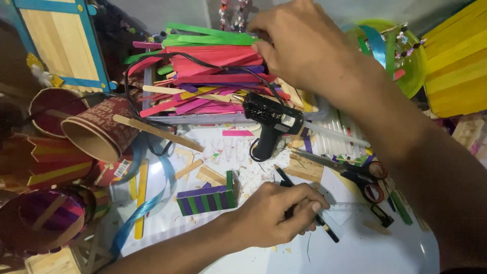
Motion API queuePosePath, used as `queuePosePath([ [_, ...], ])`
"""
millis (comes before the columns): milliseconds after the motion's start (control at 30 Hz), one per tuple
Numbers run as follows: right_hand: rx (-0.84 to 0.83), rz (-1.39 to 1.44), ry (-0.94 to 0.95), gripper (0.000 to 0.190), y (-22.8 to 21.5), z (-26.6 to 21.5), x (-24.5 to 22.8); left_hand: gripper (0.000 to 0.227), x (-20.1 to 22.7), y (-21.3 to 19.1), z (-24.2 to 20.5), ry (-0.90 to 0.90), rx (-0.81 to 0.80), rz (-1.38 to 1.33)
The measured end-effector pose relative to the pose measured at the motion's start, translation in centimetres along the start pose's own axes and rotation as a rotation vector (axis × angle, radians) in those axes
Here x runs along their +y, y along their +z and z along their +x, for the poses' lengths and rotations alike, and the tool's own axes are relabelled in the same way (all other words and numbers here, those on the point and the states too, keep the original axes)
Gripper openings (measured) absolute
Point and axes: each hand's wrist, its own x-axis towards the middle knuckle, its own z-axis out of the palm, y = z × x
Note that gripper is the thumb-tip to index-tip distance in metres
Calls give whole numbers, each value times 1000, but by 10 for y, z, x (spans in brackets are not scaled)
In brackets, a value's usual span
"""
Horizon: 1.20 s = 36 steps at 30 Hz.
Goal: Marking and cutting colored wooden craft sticks using a pencil and scissors for a handicraft project.
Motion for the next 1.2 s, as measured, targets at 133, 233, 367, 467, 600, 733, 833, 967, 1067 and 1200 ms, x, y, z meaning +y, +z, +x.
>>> queuePosePath([
  [133, 35, 45, 4, 23, 1, -3, 11, 18, 0, 0, 0, -3, -8, -7],
  [233, 97, -69, -29, 15, -20, -28, 11, 21, 2, -1, 1, -2, -21, -25],
  [367, 109, 197, 96, 17, -68, -89, -13, 19, 1, 2, 1, -72, 90, -204],
  [467, 104, 203, 72, 18, -73, -137, -20, 29, 6, 3, 1, -52, 216, -294],
  [600, -26, 316, 21, 13, -64, -178, -35, 53, 6, 7, -5, 75, 343, -442],
  [733, -127, 372, 79, 17, -46, -199, -34, 36, 11, 11, -2, 128, 382, -310],
  [833, -210, 302, 116, 28, -38, -205, -28, 30, 13, 10, -1, 113, 426, -243],
  [967, -95, 87, -33, 12, -35, -202, -29, 22, 10, 12, -1, 35, 440, -403],
  [1067, -6, -24, -118, 9, -30, -205, -25, 18, 9, 14, -2, 11, 444, -471],
  [1200, -10, 85, -60, 13, -26, -210, -21, 18, 10, 15, -3, -10, 430, -395],
])
